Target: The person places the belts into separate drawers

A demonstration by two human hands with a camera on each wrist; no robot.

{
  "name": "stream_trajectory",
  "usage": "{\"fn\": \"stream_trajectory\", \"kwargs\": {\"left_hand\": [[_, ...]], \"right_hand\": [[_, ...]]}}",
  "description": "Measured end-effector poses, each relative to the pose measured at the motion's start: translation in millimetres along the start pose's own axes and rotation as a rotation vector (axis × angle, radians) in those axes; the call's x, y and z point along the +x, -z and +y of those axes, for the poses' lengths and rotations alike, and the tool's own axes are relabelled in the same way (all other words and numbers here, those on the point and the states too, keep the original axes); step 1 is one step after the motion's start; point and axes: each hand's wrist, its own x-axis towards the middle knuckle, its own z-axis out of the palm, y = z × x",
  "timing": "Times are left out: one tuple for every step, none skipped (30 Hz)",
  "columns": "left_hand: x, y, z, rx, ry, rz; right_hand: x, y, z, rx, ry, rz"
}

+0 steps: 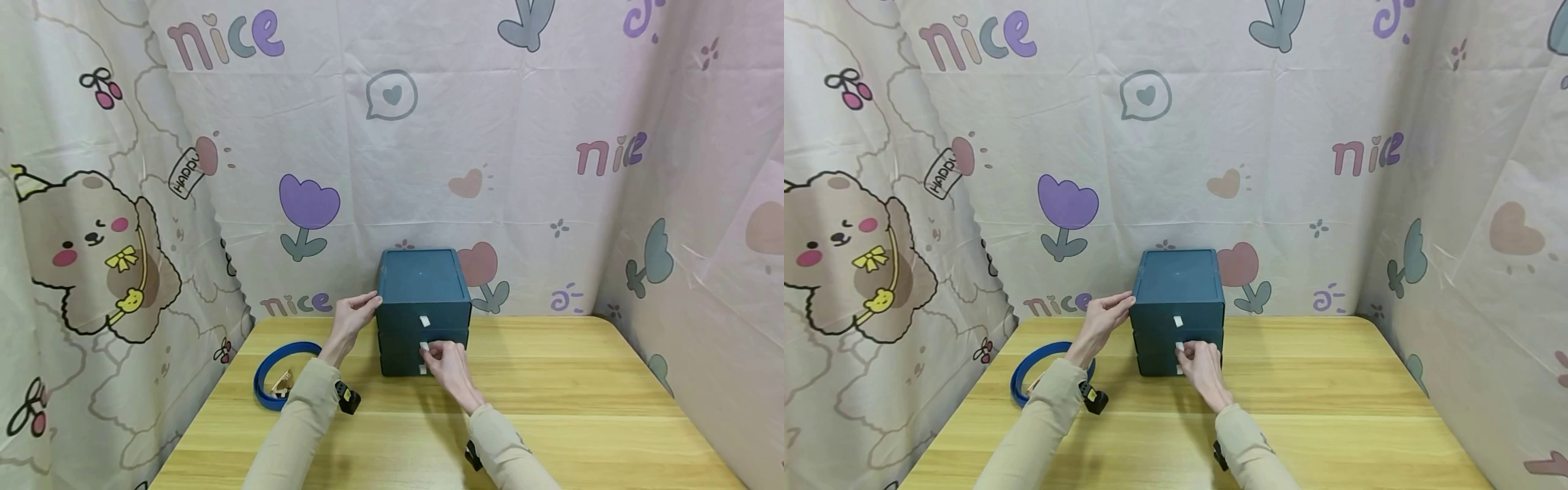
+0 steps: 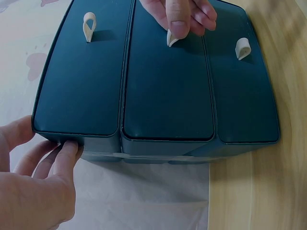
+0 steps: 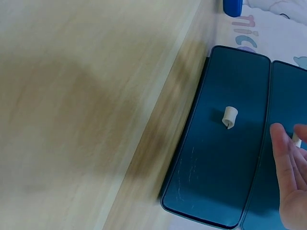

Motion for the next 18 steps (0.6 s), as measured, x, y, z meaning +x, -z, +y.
{"fn": "stream_trajectory", "kwargs": {"left_hand": [[0.1,0.0,-0.3,0.001,0.0,0.0],[0.2,-0.1,-0.5,0.002,0.0,0.001],[0.2,-0.2,-0.7,0.001,0.001,0.001],[0.4,-0.2,-0.9,0.0,0.0,0.001],[0.4,-0.1,-1.0,-0.001,-0.001,0.001],[0.5,0.0,-1.1,-0.002,-0.001,0.0],[0.6,0.1,-1.1,-0.002,-0.002,0.0],[0.7,0.2,-1.2,-0.001,-0.003,0.0],[0.9,0.4,-1.3,-0.004,-0.003,-0.001],[1.0,0.6,-1.4,-0.003,-0.003,-0.001],[1.0,0.8,-1.5,-0.003,-0.003,-0.002],[1.1,0.9,-1.4,-0.005,-0.002,-0.002],[1.1,0.9,-1.3,-0.005,-0.001,-0.002],[1.0,0.9,-1.2,-0.007,0.0,-0.001],[1.0,0.9,-1.1,-0.009,0.002,-0.001],[0.9,0.8,-0.9,-0.008,0.003,0.0],[0.8,0.6,-0.6,-0.008,0.002,0.001],[0.6,0.5,-0.4,-0.008,0.003,0.003]], "right_hand": [[0.1,0.1,0.4,-0.003,0.001,0.001],[0.2,0.2,0.4,-0.005,0.002,0.003],[0.3,0.3,0.6,-0.008,0.003,0.003],[0.5,0.4,0.8,-0.011,0.003,0.004],[0.6,1.0,0.3,-0.009,-0.002,-0.001],[0.8,1.0,0.5,-0.008,-0.006,-0.004],[0.9,1.2,0.6,-0.006,-0.006,-0.005],[0.8,1.5,0.4,-0.005,-0.005,-0.005],[0.8,1.8,0.7,-0.003,-0.002,-0.002],[0.9,2.3,0.9,0.002,0.002,0.0],[0.9,3.0,0.5,0.004,0.006,0.004],[0.8,3.7,0.4,0.009,0.01,0.008],[0.8,4.6,0.4,0.012,0.015,0.011],[0.8,5.5,0.4,0.011,0.022,0.016],[1.0,6.3,0.1,0.012,0.024,0.02],[1.3,7.2,-0.4,0.011,0.026,0.024],[1.6,8.1,-0.8,0.01,0.031,0.029],[2.1,8.9,-0.9,0.009,0.037,0.036]]}}
